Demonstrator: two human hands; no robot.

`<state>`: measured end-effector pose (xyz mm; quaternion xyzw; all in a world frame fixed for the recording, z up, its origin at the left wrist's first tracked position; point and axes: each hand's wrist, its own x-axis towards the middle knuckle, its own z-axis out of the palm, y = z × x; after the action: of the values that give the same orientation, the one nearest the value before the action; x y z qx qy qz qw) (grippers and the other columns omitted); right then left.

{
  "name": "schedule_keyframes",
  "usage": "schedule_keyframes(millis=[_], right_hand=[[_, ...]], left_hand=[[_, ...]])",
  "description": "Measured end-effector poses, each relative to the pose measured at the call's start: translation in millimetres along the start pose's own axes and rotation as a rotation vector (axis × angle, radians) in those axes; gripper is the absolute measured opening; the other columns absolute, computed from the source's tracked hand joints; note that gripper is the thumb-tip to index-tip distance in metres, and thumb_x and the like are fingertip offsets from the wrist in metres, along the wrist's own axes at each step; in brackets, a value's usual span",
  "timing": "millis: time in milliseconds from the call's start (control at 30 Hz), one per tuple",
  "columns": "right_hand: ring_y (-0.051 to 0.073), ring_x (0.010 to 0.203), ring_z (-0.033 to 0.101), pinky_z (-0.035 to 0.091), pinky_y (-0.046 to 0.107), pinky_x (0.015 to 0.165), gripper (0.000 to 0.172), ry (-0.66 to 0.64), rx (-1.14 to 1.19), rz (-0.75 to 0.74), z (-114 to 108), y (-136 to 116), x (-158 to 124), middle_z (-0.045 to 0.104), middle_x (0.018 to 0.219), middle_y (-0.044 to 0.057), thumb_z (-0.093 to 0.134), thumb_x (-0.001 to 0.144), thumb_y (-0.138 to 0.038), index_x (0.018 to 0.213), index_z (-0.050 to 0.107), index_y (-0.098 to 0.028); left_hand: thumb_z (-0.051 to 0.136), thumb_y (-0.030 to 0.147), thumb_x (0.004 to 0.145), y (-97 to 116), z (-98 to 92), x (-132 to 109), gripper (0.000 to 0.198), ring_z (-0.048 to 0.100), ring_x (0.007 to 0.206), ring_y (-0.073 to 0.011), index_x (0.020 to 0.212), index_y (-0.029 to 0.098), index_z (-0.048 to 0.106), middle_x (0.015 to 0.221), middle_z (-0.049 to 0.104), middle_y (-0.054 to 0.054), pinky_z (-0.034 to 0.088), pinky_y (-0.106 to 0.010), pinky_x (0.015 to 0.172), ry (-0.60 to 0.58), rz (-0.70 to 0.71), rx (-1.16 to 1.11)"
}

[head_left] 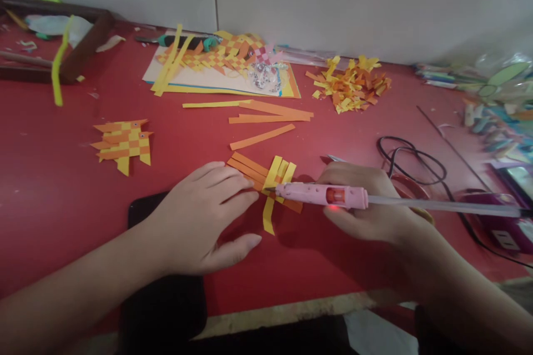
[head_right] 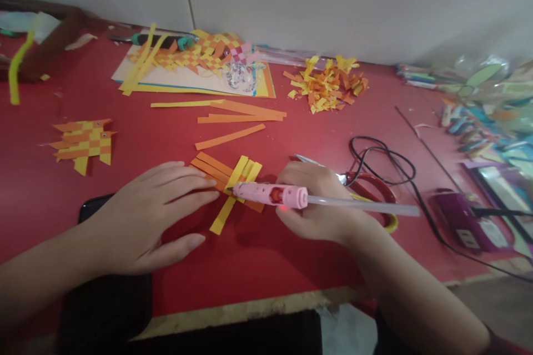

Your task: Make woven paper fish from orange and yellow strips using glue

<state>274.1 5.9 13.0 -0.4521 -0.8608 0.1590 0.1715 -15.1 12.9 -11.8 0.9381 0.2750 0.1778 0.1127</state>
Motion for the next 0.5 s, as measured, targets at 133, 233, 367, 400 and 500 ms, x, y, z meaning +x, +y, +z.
schedule_keyframes(millis=[133, 233, 367, 400, 500], right_hand=[[0.015, 0.054, 0.047, 0.045, 0.034, 0.061, 0.008, 0.004, -0.003, -0.007, 1.3, -0.3, -0.4, 0.052, 0.061, -0.002, 0.049, 0.073, -0.016, 0.07, 0.048, -0.023], [0.015, 0.053, 0.046, 0.042, 0.034, 0.059, 0.009, 0.011, -0.031, -0.018, 2.3, -1.0, -0.6, 0.051, 0.06, -0.002, 0.048, 0.074, -0.016, 0.068, 0.046, -0.023], [0.015, 0.053, 0.046, 0.037, 0.033, 0.055, 0.009, 0.032, -0.063, -0.023, 3.5, -1.6, -1.3, 0.049, 0.06, -0.002, 0.045, 0.073, -0.015, 0.067, 0.046, -0.022], [0.015, 0.052, 0.045, 0.038, 0.034, 0.056, 0.01, 0.031, -0.063, -0.023, 3.7, -1.8, -1.4, 0.049, 0.059, -0.002, 0.045, 0.073, -0.015, 0.067, 0.045, -0.022], [0.014, 0.052, 0.044, 0.041, 0.034, 0.059, 0.011, 0.03, -0.06, -0.018, 4.3, -3.2, -1.1, 0.047, 0.058, -0.003, 0.045, 0.073, -0.015, 0.065, 0.042, -0.022]], left_hand=[[0.048, 0.048, 0.093, 1.0, -1.5, 1.6, 0.049, 0.06, 0.107, -0.035, 0.12, 0.012, 0.067, 0.116, 0.068, -0.017, 0.045, -0.057, 0.098, -0.018, 0.022, 0.003], [0.049, 0.048, 0.093, 1.4, -2.0, 2.0, 0.05, 0.059, 0.108, -0.0354, 0.121, 0.012, 0.067, 0.116, 0.067, -0.017, 0.046, -0.058, 0.097, -0.038, 0.021, -0.004], [0.048, 0.049, 0.093, 1.7, -1.7, 1.7, 0.051, 0.057, 0.109, -0.0367, 0.122, 0.011, 0.067, 0.115, 0.066, -0.018, 0.045, -0.059, 0.097, -0.056, 0.01, -0.012], [0.048, 0.049, 0.093, 1.9, -1.7, 1.6, 0.051, 0.057, 0.108, -0.0367, 0.122, 0.011, 0.067, 0.115, 0.066, -0.018, 0.045, -0.059, 0.096, -0.058, 0.009, -0.012], [0.047, 0.049, 0.093, 2.5, -1.8, 1.1, 0.051, 0.056, 0.108, -0.0363, 0.121, 0.012, 0.067, 0.114, 0.066, -0.018, 0.046, -0.057, 0.095, -0.065, 0.003, -0.007]])
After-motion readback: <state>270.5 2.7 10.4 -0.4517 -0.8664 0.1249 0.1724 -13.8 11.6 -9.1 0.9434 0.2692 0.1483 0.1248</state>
